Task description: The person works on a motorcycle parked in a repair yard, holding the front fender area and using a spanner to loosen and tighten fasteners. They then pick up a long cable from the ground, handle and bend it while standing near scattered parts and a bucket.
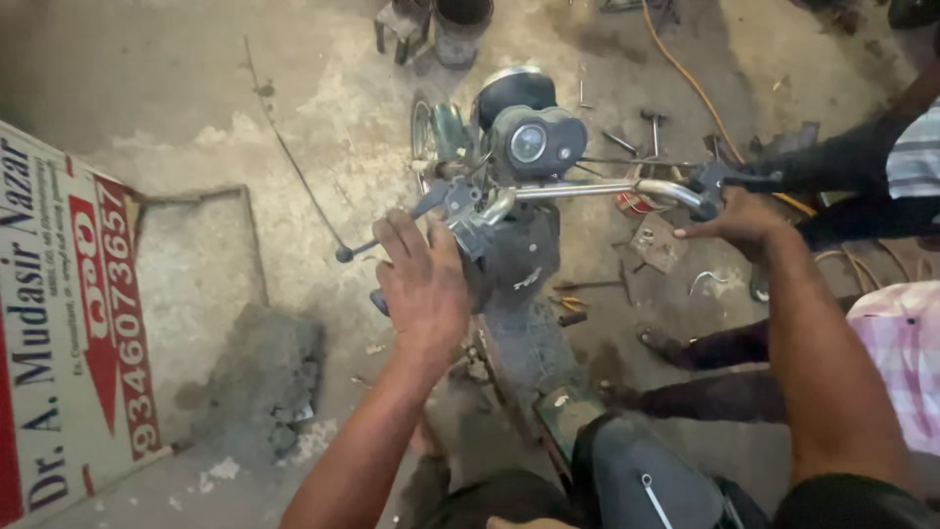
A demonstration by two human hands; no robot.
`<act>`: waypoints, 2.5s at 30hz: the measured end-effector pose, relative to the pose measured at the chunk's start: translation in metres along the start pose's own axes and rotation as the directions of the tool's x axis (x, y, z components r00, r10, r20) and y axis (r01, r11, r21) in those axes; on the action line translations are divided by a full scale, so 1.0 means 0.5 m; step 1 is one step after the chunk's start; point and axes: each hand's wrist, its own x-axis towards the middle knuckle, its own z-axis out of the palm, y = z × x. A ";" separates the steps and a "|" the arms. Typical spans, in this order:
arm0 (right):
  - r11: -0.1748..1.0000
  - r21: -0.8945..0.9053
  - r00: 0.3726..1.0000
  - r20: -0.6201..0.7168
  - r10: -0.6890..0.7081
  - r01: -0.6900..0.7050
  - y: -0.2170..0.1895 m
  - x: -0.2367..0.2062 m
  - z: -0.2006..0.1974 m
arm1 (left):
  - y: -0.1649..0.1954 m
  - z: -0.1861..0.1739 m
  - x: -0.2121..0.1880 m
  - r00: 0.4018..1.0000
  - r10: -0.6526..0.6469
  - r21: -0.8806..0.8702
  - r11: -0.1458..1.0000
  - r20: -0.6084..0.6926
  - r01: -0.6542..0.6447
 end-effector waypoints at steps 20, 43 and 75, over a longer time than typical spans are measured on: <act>0.901 0.432 0.999 -0.045 -0.017 0.035 -0.025 -0.066 0.023 | 0.007 0.006 0.000 0.996 0.008 0.029 1.000 -0.090 -0.006; 0.938 -0.339 0.445 -0.854 -0.271 -0.079 -0.034 -0.071 0.146 | -0.014 0.032 -0.004 0.992 0.031 -0.016 0.999 -0.125 -0.033; 0.950 -0.156 0.819 -0.555 0.143 -0.271 0.253 -0.743 0.752 | -0.017 0.061 -0.072 0.988 0.144 -0.033 0.989 -0.062 -0.146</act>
